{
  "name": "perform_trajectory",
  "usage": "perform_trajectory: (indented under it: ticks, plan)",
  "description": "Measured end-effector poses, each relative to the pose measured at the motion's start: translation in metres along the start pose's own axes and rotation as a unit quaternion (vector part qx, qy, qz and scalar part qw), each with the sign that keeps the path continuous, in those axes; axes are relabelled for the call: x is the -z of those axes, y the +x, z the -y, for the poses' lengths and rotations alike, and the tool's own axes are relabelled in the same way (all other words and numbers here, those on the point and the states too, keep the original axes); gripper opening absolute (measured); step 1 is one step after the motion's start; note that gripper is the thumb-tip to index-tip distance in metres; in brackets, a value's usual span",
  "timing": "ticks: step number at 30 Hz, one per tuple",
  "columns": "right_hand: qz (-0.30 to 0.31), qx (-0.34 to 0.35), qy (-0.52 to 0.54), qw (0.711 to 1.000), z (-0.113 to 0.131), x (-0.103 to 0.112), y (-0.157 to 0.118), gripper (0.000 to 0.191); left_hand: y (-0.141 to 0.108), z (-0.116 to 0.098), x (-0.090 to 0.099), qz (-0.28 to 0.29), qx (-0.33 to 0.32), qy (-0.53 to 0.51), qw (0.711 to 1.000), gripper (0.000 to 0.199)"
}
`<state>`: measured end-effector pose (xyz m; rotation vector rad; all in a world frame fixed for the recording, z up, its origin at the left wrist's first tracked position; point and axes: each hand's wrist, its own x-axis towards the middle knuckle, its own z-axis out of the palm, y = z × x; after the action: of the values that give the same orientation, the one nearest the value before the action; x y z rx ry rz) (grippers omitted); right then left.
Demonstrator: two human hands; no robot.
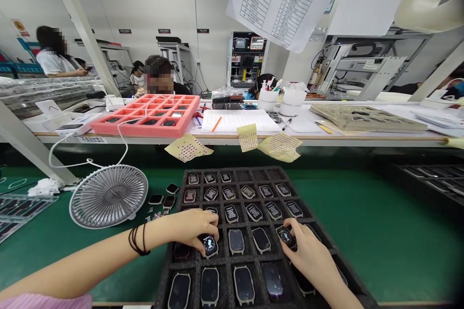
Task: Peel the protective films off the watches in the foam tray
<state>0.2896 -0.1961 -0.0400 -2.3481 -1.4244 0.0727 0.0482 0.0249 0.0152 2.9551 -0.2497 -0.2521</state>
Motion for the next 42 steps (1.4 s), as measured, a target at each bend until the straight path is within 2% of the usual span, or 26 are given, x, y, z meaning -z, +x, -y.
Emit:
perform_trajectory:
  ticks: [6,12,18,22,26,31,37,42]
  plan:
    - [-0.011,0.005,-0.009,1.000,-0.002,-0.003,-0.001,0.011,0.001,0.003,-0.003,-0.016,-0.018,0.005,1.000,0.036]
    - [-0.039,0.012,-0.002,0.999,-0.013,-0.015,-0.004,0.018,0.001,0.004,-0.005,-0.020,-0.016,-0.002,1.000,0.036]
    - [-0.049,0.017,0.016,0.999,-0.013,-0.015,-0.003,0.014,-0.001,0.005,-0.009,-0.031,-0.021,-0.012,0.999,0.034]
    - [-0.030,0.010,0.024,0.999,-0.017,-0.015,0.000,0.020,-0.002,0.004,-0.009,-0.040,-0.011,-0.013,0.999,0.036]
    - [-0.013,0.019,0.030,0.999,-0.019,-0.017,0.000,0.019,-0.001,0.003,-0.006,-0.030,-0.028,-0.012,0.999,0.034]
    - [-0.060,0.003,0.031,0.998,-0.012,-0.018,-0.003,0.021,-0.001,0.005,-0.008,-0.040,-0.018,-0.029,0.999,0.036]
    - [-0.013,0.018,0.035,0.999,-0.014,-0.012,0.001,0.017,-0.001,0.006,-0.009,-0.033,-0.027,-0.025,0.999,0.034]
    - [-0.002,0.012,0.017,1.000,-0.015,-0.011,0.001,0.020,-0.002,0.007,-0.010,-0.052,-0.027,-0.027,0.998,0.037]
